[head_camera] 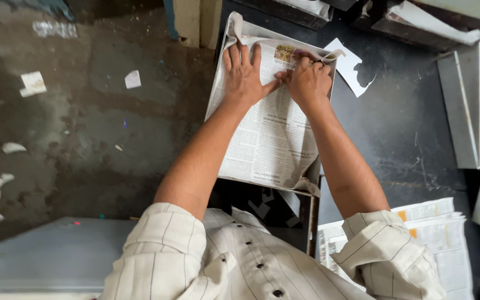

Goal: The person picks up newspaper sheets and lines rectangular metal trays with them. They smooth the paper inside the trays and stack the prepared trays on a pile. The person repeats this process with multiple trays and newspapers.

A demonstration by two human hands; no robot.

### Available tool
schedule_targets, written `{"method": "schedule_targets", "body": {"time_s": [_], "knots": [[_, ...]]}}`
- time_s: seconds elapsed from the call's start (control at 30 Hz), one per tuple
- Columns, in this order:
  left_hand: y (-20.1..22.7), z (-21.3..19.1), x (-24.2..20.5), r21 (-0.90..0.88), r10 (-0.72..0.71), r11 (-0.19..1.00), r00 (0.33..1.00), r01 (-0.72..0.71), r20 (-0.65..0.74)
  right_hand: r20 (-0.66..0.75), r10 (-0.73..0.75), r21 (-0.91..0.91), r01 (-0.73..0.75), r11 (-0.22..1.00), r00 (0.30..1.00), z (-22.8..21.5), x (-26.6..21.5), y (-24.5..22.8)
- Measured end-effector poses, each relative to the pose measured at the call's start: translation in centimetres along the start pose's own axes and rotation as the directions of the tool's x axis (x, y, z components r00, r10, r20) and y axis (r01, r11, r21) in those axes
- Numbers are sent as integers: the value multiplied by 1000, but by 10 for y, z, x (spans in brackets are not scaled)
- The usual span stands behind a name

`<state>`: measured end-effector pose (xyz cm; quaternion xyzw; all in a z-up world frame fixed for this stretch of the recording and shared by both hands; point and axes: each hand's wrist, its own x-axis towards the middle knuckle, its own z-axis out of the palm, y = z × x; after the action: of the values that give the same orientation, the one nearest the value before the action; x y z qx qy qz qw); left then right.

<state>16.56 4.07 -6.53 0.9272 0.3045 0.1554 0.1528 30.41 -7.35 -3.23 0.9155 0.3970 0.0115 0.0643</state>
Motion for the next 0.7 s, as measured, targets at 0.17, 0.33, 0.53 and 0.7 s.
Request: {"method": "schedule_targets", "body": {"time_s": [0.17, 0.33, 0.53, 0.7], "knots": [[1, -8, -5, -3, 12, 1000, 996, -12, -92, -6, 83, 55, -82, 995, 997, -4, -3, -7], [1, -14, -9, -14, 26, 1000, 996, -27, -81, 10, 187, 132, -186, 974, 982, -12, -10, -15], [2, -10, -23, -10, 1, 1000, 995, -2, -96, 119, 161, 108, -174, 979, 980, -30, -27, -12], [2, -10, -22, 11, -26, 1000, 1000, 26, 14, 102, 67, 134, -80, 988, 993, -38, -40, -5]]}}
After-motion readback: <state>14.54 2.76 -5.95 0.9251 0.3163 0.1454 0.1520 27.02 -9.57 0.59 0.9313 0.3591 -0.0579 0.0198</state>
